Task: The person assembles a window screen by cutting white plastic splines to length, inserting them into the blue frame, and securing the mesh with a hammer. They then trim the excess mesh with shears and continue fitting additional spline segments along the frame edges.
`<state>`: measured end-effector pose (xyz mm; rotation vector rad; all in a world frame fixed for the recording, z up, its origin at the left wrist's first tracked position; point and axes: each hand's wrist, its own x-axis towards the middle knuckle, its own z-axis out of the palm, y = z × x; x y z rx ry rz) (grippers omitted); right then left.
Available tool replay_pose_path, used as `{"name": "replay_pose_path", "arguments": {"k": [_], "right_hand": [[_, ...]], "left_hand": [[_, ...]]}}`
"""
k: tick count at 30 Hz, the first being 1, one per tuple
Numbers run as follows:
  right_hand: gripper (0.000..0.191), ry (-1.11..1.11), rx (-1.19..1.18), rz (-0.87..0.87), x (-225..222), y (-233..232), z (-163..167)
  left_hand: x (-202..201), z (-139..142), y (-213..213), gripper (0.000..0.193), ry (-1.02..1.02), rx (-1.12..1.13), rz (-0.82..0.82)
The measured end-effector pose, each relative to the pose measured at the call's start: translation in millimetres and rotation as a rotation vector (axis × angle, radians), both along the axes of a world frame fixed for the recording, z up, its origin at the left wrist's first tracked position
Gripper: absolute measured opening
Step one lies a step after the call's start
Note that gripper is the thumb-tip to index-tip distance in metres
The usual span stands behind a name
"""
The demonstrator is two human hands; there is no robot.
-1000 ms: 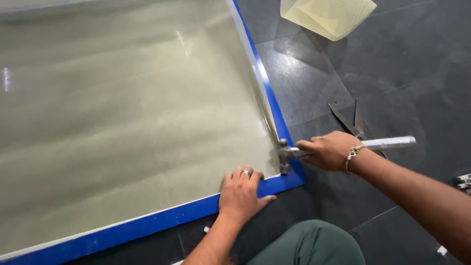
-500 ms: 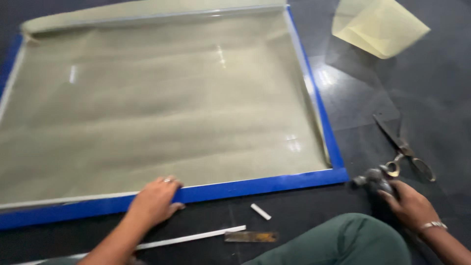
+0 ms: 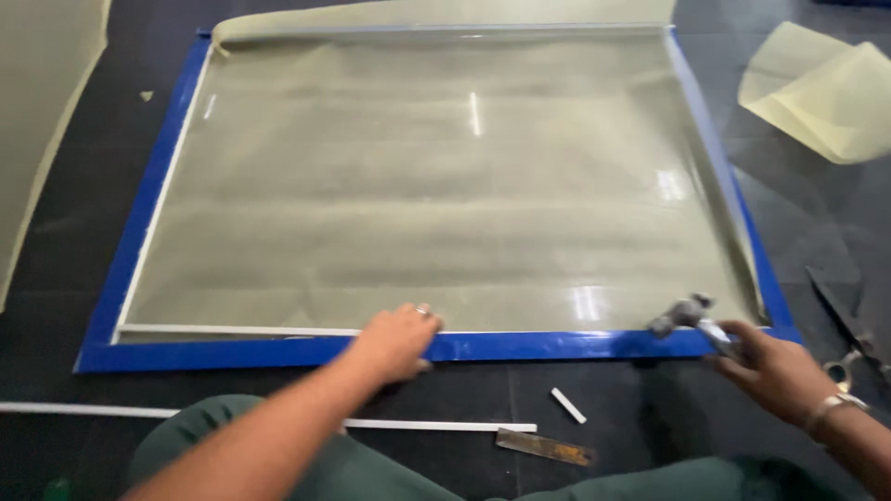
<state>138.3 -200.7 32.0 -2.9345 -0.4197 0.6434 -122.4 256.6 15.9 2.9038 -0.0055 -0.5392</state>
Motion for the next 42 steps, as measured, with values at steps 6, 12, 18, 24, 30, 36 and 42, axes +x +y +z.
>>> {"name": "replay_pose_path", "arguments": {"k": [6, 12, 18, 24, 30, 36, 42], "right_hand": [[0.061, 0.153, -0.015, 0.407, -40.4, 176.8, 6.9], [0.056, 0.204, 0.103, 0.512, -56.6, 291.5, 10.6], [0.055, 0.304, 0.12, 0.787, -68.5, 341.7, 4.4], [0.057, 0.247, 0.169, 0.542, -63.8, 381.5, 1.2], [0.06, 0.33, 0.06, 0.839, -89.7, 414.8, 1.8], [0.056, 0.27, 0.37, 0.741, -131.9, 473.2, -3.2], [0.056, 0.292, 0.076, 0.801, -128.2, 508.7, 7.9]], "left_hand": [[-68.8, 14.9, 119.0, 0.063, 0.156, 0.036, -0.075], [-102.6, -17.6, 165.1, 0.066, -0.122, 0.09, -0.108], [-137.6, -43.0, 168.9, 0.065, -0.639, 0.106, 0.086], [-145.4, -56.7, 163.8, 0.067, -0.705, 0.155, 0.184], [-141.7, -53.8, 167.0, 0.069, -0.704, 0.137, 0.189], [-140.7, -52.7, 169.2, 0.08, -0.742, 0.165, 0.323], [-140.2, -53.4, 171.1, 0.082, -0.657, 0.06, 0.42]]}}
